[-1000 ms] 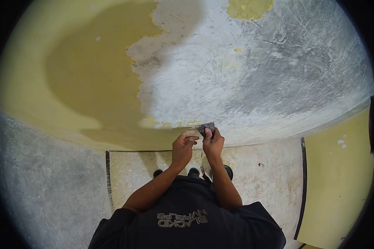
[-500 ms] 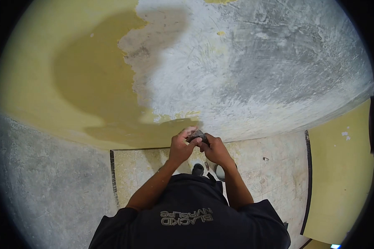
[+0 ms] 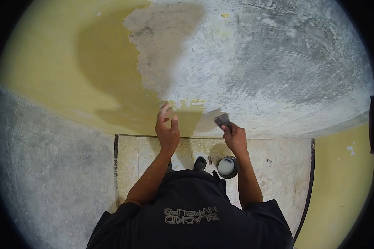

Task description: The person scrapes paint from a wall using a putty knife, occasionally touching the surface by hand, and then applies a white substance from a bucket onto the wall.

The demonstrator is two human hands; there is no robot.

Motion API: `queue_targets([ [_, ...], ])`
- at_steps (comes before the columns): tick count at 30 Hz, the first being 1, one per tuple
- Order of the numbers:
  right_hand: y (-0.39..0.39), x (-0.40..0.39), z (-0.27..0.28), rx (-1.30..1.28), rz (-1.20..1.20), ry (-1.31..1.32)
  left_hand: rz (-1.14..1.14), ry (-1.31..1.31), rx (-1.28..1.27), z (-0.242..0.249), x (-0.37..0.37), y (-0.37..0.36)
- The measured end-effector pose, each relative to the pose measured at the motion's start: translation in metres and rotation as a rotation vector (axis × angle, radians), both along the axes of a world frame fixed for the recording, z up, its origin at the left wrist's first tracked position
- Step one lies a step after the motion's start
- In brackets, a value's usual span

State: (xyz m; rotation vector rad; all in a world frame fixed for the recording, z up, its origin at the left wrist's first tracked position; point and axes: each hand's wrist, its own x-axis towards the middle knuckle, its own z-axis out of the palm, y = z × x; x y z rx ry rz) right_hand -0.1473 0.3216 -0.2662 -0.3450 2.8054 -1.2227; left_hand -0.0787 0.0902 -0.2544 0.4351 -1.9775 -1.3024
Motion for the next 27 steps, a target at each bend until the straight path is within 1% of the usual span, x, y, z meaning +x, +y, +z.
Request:
queue_targets([
  [1, -0.003, -0.005, 0.0, 0.0, 0.011, 0.001, -0.027, -0.028, 0.0, -0.012, 0.003, -0.004],
  [2, -0.009, -0.009, -0.001, -0.022, -0.034, 0.128, -0.016, -0.029, 0.001, -0.018, 0.001, -0.003],
  [3, -0.018, -0.012, 0.002, -0.044, -0.079, 0.252, 0.01, 0.008, -0.191, -0.022, -0.001, -0.001],
  [4, -0.025, -0.014, 0.006, -0.045, -0.067, 0.248, 0.035, 0.042, -0.383, -0.022, -0.002, 0.0],
  [6, -0.041, -0.017, 0.015, 0.054, -0.031, 0.385, 0.06, -0.002, -0.375, -0.018, -0.012, 0.001],
  [8, -0.048, -0.023, 0.018, 0.113, -0.04, 0.427, 0.079, -0.041, -0.36, -0.013, -0.025, -0.009],
  [10, -0.051, -0.022, 0.018, 0.203, -0.1, 0.47, 0.14, -0.007, -0.519, -0.008, -0.033, -0.033],
  [11, -0.052, -0.022, 0.019, 0.209, -0.103, 0.477, 0.139, -0.001, -0.513, -0.003, -0.035, -0.043],
  [13, -0.056, -0.02, 0.024, 0.26, -0.122, 0.403, 0.142, -0.028, -0.523, 0.006, -0.037, -0.059],
  [16, -0.076, -0.014, 0.042, 0.285, -0.13, 0.41, 0.126, -0.028, -0.47, 0.01, -0.043, -0.062],
  [17, -0.077, -0.012, 0.047, 0.327, -0.125, 0.372, 0.113, -0.016, -0.467, 0.012, -0.044, -0.064],
  [19, -0.076, -0.01, 0.046, 0.352, -0.158, 0.349, 0.07, -0.086, -0.478, 0.012, -0.042, -0.066],
  [20, -0.076, -0.01, 0.046, 0.374, -0.166, 0.323, 0.059, -0.075, -0.465, -0.005, -0.046, -0.073],
  [22, -0.08, -0.009, 0.051, 0.397, -0.182, 0.347, -0.145, -0.397, -0.348, -0.056, -0.059, -0.09],
  [24, -0.08, -0.006, 0.05, 0.422, -0.19, 0.361, -0.145, -0.378, -0.334, -0.067, -0.065, -0.087],
  [26, -0.078, -0.006, 0.04, 0.366, -0.223, 0.382, -0.145, -0.367, -0.331, -0.072, -0.066, -0.084],
  [27, -0.079, -0.005, 0.037, 0.368, -0.231, 0.381, -0.1, -0.389, -0.408, -0.068, -0.065, -0.084],
])
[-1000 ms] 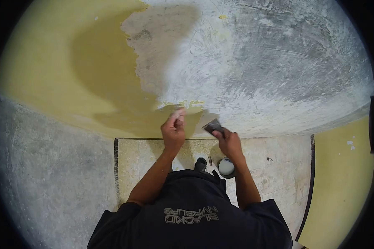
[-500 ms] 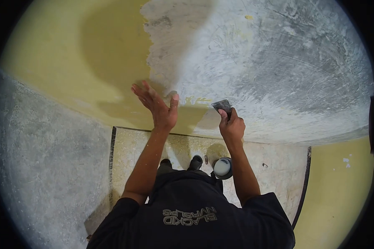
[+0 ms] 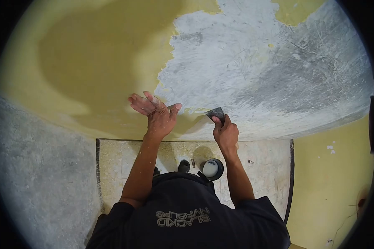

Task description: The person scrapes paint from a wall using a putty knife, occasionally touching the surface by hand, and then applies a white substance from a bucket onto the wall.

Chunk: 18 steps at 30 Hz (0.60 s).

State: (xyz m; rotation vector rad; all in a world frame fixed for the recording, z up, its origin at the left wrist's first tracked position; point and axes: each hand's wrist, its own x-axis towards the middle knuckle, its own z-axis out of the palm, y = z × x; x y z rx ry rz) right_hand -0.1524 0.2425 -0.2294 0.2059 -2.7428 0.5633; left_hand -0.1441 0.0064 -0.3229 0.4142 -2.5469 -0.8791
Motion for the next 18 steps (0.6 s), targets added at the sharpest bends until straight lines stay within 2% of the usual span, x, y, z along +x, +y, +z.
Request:
queue_targets([
  [4, 0.001, -0.004, -0.009, -0.049, -0.031, 0.002, 0.155, -0.037, -0.307, 0.027, 0.007, 0.014],
  [5, 0.0, -0.002, -0.013, -0.085, -0.049, -0.028, 0.15, -0.043, -0.301, 0.034, 0.01, 0.015],
  [7, -0.002, -0.003, -0.015, -0.157, -0.064, -0.046, -0.034, -0.032, -0.028, 0.049, 0.016, 0.014],
  [8, -0.003, -0.005, -0.014, -0.216, -0.039, -0.069, -0.041, -0.034, -0.033, 0.05, 0.013, 0.014],
  [9, -0.002, -0.003, -0.014, -0.275, -0.019, -0.097, -0.042, -0.142, 0.02, 0.055, 0.014, 0.015],
  [10, -0.002, -0.003, -0.014, -0.279, -0.031, -0.101, -0.043, -0.248, 0.073, 0.06, 0.013, 0.017],
  [11, -0.002, -0.006, -0.013, -0.265, -0.015, -0.101, -0.05, -0.248, 0.07, 0.067, 0.012, 0.017],
  [13, -0.003, -0.004, -0.014, -0.25, -0.007, -0.113, -0.153, -0.332, 0.26, 0.102, 0.019, 0.021],
  [14, -0.005, -0.002, -0.013, -0.302, -0.003, -0.125, -0.158, -0.337, 0.257, 0.099, 0.021, 0.024],
  [16, -0.006, -0.004, -0.014, -0.455, 0.067, -0.12, -0.027, 0.016, 0.142, 0.088, 0.023, 0.03],
  [18, -0.012, 0.0, -0.028, -0.527, 0.064, -0.104, -0.063, -0.079, 0.148, 0.079, 0.021, 0.025],
])
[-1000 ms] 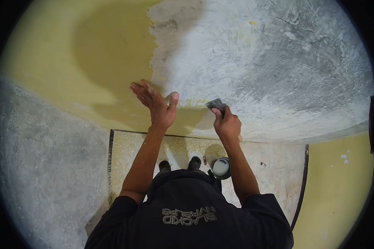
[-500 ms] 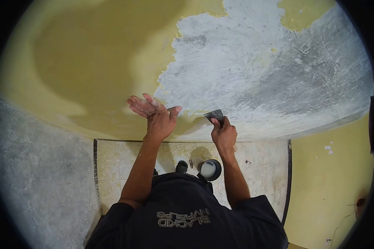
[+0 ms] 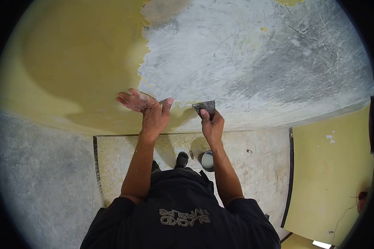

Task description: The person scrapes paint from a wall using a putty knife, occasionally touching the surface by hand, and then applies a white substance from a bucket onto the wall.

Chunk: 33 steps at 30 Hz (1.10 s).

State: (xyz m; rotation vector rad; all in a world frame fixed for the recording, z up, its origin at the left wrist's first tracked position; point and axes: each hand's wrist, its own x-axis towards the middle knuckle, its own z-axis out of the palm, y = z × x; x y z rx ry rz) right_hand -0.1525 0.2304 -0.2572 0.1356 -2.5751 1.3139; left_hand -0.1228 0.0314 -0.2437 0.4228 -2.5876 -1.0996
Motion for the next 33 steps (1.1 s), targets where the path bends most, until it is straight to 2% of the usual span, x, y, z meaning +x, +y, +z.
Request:
queue_targets([
  [2, 0.0, -0.001, -0.003, -0.079, -0.01, 0.02, -0.04, -0.084, 0.0, -0.004, -0.004, -0.003],
  [4, -0.002, 0.003, 0.023, 0.246, -0.091, -0.064, -0.023, -0.094, 0.033, -0.002, -0.001, -0.002],
  [5, -0.002, 0.007, 0.019, 0.24, -0.095, -0.072, -0.028, -0.102, 0.026, -0.002, 0.003, 0.0],
  [7, -0.005, 0.001, 0.006, -0.063, -0.025, 0.024, 0.018, 0.046, 0.096, 0.0, 0.002, 0.007],
  [8, -0.007, -0.002, -0.005, -0.205, 0.009, 0.023, 0.018, 0.04, 0.095, -0.001, 0.002, 0.011],
  [9, -0.012, 0.001, -0.004, -0.207, 0.011, 0.018, 0.059, 0.08, 0.094, -0.001, 0.0, 0.015],
  [11, -0.021, 0.012, 0.001, -0.561, -0.048, -0.308, 0.087, 0.109, 0.079, 0.001, 0.005, 0.024],
  [13, -0.02, 0.007, -0.001, -0.584, -0.056, -0.272, 0.328, 0.297, -0.178, 0.011, 0.008, 0.033],
  [14, -0.012, 0.005, 0.0, -0.373, -0.026, -0.196, 0.329, 0.298, -0.181, 0.009, 0.014, 0.043],
  [15, -0.006, 0.003, 0.003, -0.16, 0.006, -0.115, 0.323, 0.404, 0.064, 0.003, 0.021, 0.055],
  [16, -0.002, 0.001, 0.004, -0.148, 0.034, -0.131, 0.312, 0.507, 0.311, -0.007, 0.029, 0.066],
  [18, -0.004, 0.001, 0.0, -0.206, 0.066, -0.1, 0.219, 0.445, 0.387, -0.053, 0.038, 0.086],
  [20, -0.005, 0.004, -0.015, -0.252, 0.106, -0.086, 0.007, 0.364, 0.915, -0.058, 0.027, 0.097],
  [21, -0.006, 0.003, -0.028, -0.3, 0.091, -0.115, 0.018, 0.369, 0.918, -0.054, 0.022, 0.095],
  [23, -0.011, 0.002, -0.033, -0.346, 0.084, -0.137, -0.231, -0.009, 1.302, -0.038, 0.01, 0.088],
  [27, -0.02, 0.008, -0.035, -0.382, 0.001, -0.147, -0.257, 0.076, 1.347, -0.054, -0.002, 0.096],
  [29, -0.022, 0.007, -0.041, -0.476, 0.011, -0.086, -0.154, 0.011, 1.498, -0.044, -0.003, 0.096],
  [30, -0.023, 0.008, -0.041, -0.48, 0.01, -0.088, -0.152, 0.008, 1.495, -0.05, -0.005, 0.096],
  [32, -0.025, 0.009, -0.042, -0.629, 0.041, -0.163, -0.103, 0.015, 1.233, -0.062, -0.009, 0.095],
  [33, -0.027, 0.011, -0.044, -0.632, 0.038, -0.166, -0.102, 0.01, 1.23, -0.058, -0.007, 0.095],
])
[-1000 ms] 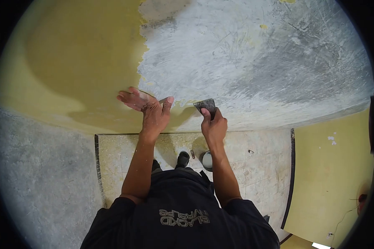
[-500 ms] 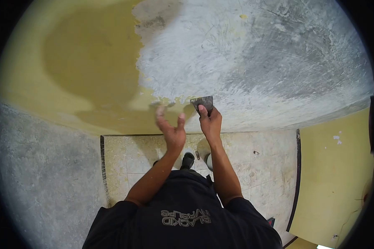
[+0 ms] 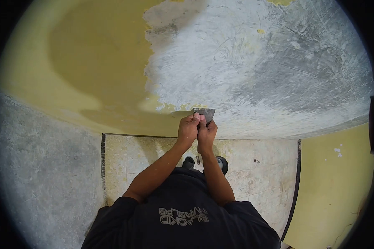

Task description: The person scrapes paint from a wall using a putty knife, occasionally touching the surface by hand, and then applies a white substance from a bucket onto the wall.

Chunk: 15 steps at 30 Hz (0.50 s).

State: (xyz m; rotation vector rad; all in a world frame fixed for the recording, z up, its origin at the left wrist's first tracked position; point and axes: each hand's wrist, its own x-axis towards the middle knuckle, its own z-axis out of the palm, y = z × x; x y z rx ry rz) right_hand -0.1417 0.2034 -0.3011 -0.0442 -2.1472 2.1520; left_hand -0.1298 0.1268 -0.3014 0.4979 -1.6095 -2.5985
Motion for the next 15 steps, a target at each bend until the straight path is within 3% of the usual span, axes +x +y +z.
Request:
queue_targets([
  [2, -0.007, 0.0, -0.002, -0.267, 0.014, -0.094, 0.043, -0.016, -0.392, 0.017, 0.001, -0.004],
  [3, -0.007, -0.002, -0.001, -0.274, 0.015, -0.092, 0.044, -0.014, -0.399, 0.015, -0.001, -0.004],
  [5, -0.002, -0.006, 0.003, 0.038, -0.015, 0.122, 0.105, 0.057, -0.332, 0.009, -0.005, 0.0],
  [8, -0.001, 0.0, 0.016, -0.013, 0.012, 0.007, 0.112, 0.014, -0.116, 0.013, -0.003, 0.001],
  [13, -0.005, 0.002, 0.014, -0.175, 0.011, -0.127, 0.028, -0.058, -0.138, 0.01, -0.003, -0.005],
  [15, 0.0, -0.004, 0.018, 0.143, -0.037, 0.126, 0.046, -0.012, -0.071, 0.006, -0.005, 0.0],
])
